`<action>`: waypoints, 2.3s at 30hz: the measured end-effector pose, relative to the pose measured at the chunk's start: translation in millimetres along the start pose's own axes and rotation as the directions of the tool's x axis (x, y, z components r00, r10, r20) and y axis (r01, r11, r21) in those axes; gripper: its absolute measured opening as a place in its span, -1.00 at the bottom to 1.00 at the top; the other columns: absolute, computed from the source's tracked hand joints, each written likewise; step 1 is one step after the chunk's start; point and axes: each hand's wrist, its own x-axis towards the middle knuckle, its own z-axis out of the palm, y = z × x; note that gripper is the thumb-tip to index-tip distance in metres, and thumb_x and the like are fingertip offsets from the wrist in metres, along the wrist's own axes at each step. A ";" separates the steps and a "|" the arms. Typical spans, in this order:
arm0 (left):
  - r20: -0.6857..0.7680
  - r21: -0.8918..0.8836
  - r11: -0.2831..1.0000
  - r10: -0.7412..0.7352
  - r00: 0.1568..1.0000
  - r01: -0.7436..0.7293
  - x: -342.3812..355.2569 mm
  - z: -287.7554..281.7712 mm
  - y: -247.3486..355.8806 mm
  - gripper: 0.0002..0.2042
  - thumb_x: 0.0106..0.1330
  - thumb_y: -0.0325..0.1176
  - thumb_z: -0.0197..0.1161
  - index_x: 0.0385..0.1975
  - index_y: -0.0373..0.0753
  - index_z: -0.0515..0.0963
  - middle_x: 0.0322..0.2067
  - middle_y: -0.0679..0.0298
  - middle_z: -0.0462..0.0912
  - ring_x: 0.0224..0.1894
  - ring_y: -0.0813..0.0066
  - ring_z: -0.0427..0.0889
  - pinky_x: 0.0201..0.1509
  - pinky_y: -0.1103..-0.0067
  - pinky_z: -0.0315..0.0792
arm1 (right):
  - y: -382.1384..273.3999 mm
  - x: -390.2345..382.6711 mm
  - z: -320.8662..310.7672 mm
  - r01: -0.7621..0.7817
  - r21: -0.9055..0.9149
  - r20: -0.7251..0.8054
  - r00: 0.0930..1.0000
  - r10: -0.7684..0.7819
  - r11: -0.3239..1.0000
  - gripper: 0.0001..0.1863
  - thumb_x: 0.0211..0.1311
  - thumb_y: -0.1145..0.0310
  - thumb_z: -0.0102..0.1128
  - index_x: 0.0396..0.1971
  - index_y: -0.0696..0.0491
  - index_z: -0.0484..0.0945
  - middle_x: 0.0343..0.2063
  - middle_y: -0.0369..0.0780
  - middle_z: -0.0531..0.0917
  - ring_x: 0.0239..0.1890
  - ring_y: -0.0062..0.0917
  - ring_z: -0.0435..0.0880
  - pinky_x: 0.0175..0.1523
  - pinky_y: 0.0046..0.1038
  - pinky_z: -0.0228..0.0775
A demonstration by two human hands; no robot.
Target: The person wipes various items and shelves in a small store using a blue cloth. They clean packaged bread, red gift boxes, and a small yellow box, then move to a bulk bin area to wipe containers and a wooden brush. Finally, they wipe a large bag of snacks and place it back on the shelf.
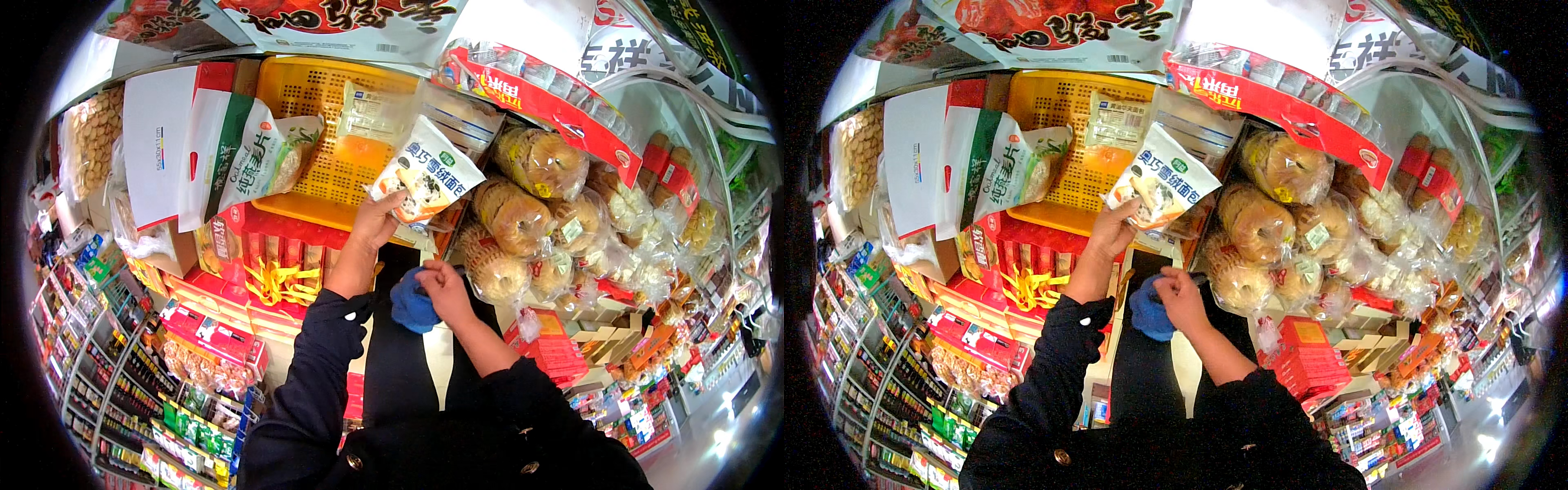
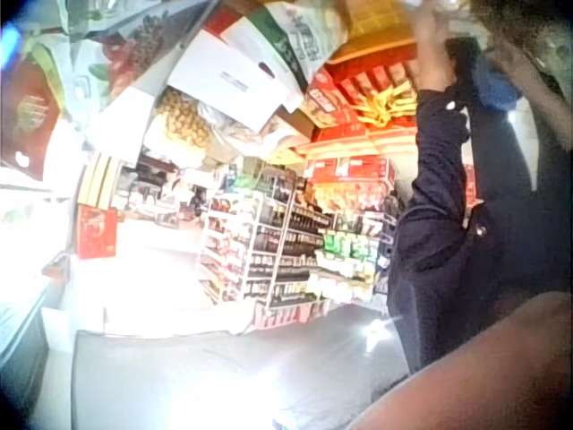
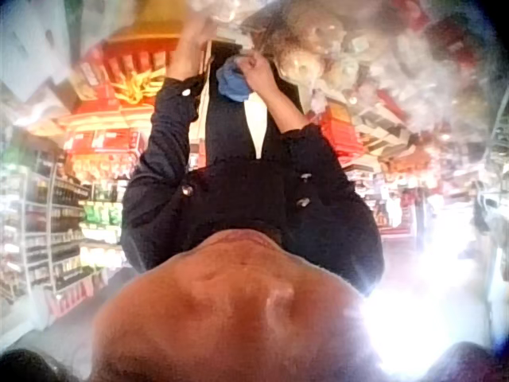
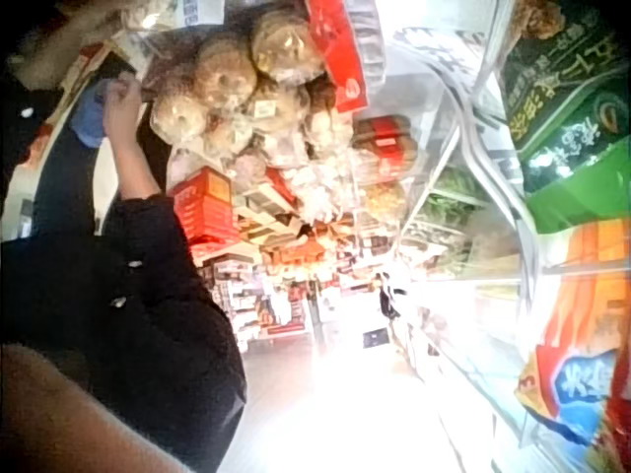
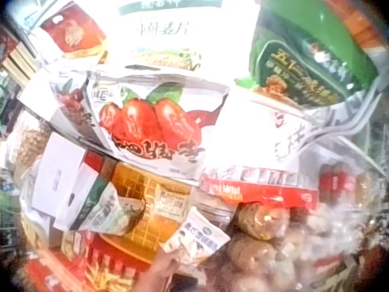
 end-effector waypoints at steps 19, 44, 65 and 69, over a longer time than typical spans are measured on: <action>0.322 0.564 0.630 0.427 0.845 -0.534 -16.7 65.2 0.5 -0.53 0.01 -0.69 0.25 -0.02 -0.29 0.35 -0.11 0.29 0.48 -0.04 0.51 0.47 0.07 0.59 0.33 | 21.7 -19.6 -12.4 -0.018 -0.068 0.024 1.000 0.019 0.998 -0.71 0.22 0.42 0.05 -0.08 0.22 0.39 -0.33 -0.21 0.61 -0.25 -0.61 0.57 -0.09 -0.58 0.36; 0.197 0.980 -0.075 0.240 0.951 -0.184 60.5 35.7 44.1 -0.35 0.03 -0.18 0.41 0.03 -0.45 0.30 -0.08 0.02 0.46 -0.01 0.33 0.44 0.04 0.46 0.36 | 39.2 -14.4 -13.6 -0.012 -0.041 0.069 0.997 0.015 0.999 -0.68 0.24 0.38 0.07 -0.05 0.18 0.36 -0.39 -0.23 0.56 -0.30 -0.58 0.53 -0.15 -0.53 0.35; 0.345 0.639 0.616 0.306 0.887 -0.461 -2.4 56.9 53.0 -0.54 0.25 -0.39 0.18 0.15 -0.31 0.30 -0.01 0.23 0.47 0.03 0.47 0.43 0.11 0.49 0.32 | -14.5 -13.3 -19.4 0.023 0.133 -0.067 0.998 -0.014 0.991 -0.76 0.31 0.36 -0.01 -0.12 0.18 0.41 -0.35 -0.25 0.59 -0.29 -0.64 0.54 -0.13 -0.57 0.37; 0.244 0.454 0.818 0.269 0.932 -0.355 -55.7 61.4 43.1 -0.51 0.31 -0.39 0.08 0.22 -0.36 0.17 0.06 0.16 0.41 0.11 0.44 0.38 0.21 0.49 0.23 | -101.4 -30.0 -15.5 0.458 0.324 -0.281 0.882 -0.378 0.828 -0.73 0.33 0.32 -0.05 -0.09 0.16 0.42 -0.15 -0.17 0.50 -0.12 -0.58 0.48 0.02 -0.53 0.29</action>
